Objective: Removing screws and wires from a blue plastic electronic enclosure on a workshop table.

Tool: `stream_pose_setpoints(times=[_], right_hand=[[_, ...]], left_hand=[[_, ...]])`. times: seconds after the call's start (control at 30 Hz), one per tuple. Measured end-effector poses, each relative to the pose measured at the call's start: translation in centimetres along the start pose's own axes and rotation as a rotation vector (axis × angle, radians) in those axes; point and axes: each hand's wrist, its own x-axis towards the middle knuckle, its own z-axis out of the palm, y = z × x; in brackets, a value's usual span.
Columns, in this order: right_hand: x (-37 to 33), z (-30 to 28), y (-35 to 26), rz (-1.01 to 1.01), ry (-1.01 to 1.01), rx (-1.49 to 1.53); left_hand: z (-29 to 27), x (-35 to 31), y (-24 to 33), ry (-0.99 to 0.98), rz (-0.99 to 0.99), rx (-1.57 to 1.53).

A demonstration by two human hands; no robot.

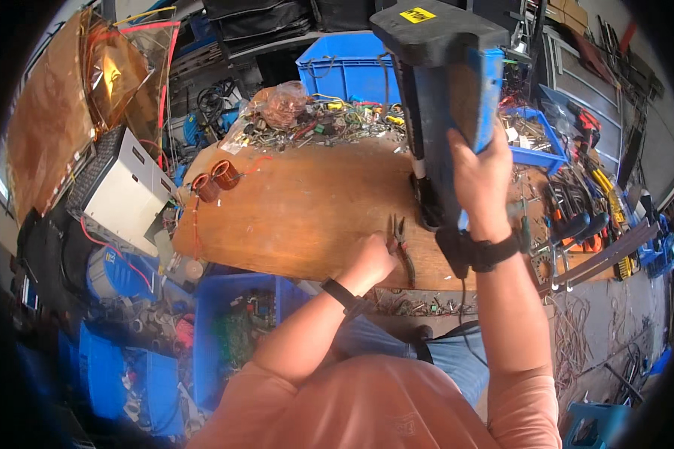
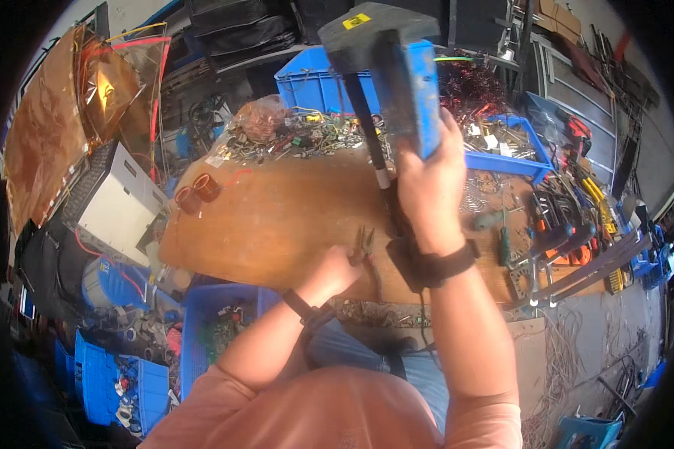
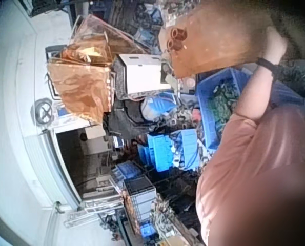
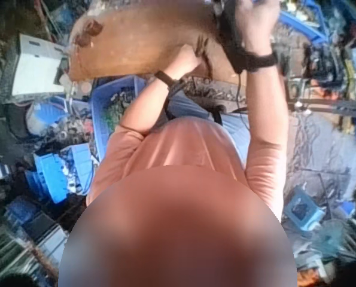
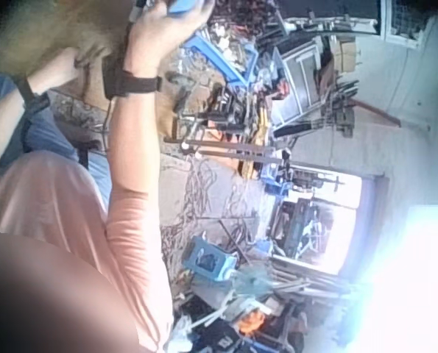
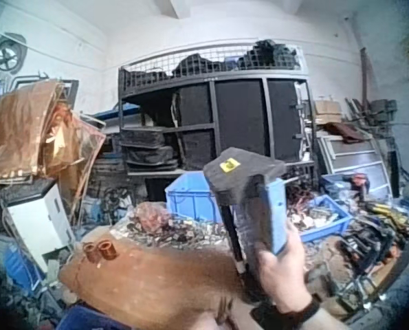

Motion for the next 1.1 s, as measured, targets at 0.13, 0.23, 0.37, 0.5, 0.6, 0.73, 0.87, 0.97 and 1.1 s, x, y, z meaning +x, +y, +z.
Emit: stream_pose_setpoints(times=[0.13,0.23,0.37,0.5,0.6,0.73,0.87,0.97,1.1], right_hand=[[1.0,0.4,-0.1,0.045,-0.012,0.050],[1.6,-0.4,0.2,0.070,-0.002,0.058],[2.3,-1.5,1.2,0.108,-0.007,0.119],[2.7,-1.6,0.9,0.205,-0.048,0.217],[2.8,-1.5,1.1,0.234,-0.072,0.277],[2.9,-1.6,1.0,0.213,-0.017,0.206],[2.8,-1.9,0.8,0.242,-0.048,0.268],[2.5,-2.1,0.4,0.221,-0.066,0.257],[2.3,-2.1,0.5,0.174,-0.086,0.200]], left_hand=[[-0.6,0.8,-0.5,-0.246,-0.041,-0.192],[-2.0,0.4,-0.6,-0.354,-0.182,-0.391],[-2.9,-1.4,0.9,-0.357,-0.350,-0.808],[-3.0,-2.1,1.0,-0.250,-0.292,-1.010],[-3.4,-1.9,1.5,-0.263,-0.207,-1.167],[-3.7,-1.9,0.7,-0.427,-0.204,-1.188],[-3.7,-1.7,1.7,-0.396,-0.245,-0.935],[-4.0,-1.3,2.5,-0.345,-0.159,-0.606],[-6.2,0.2,4.4,-0.360,-0.004,-0.153]])
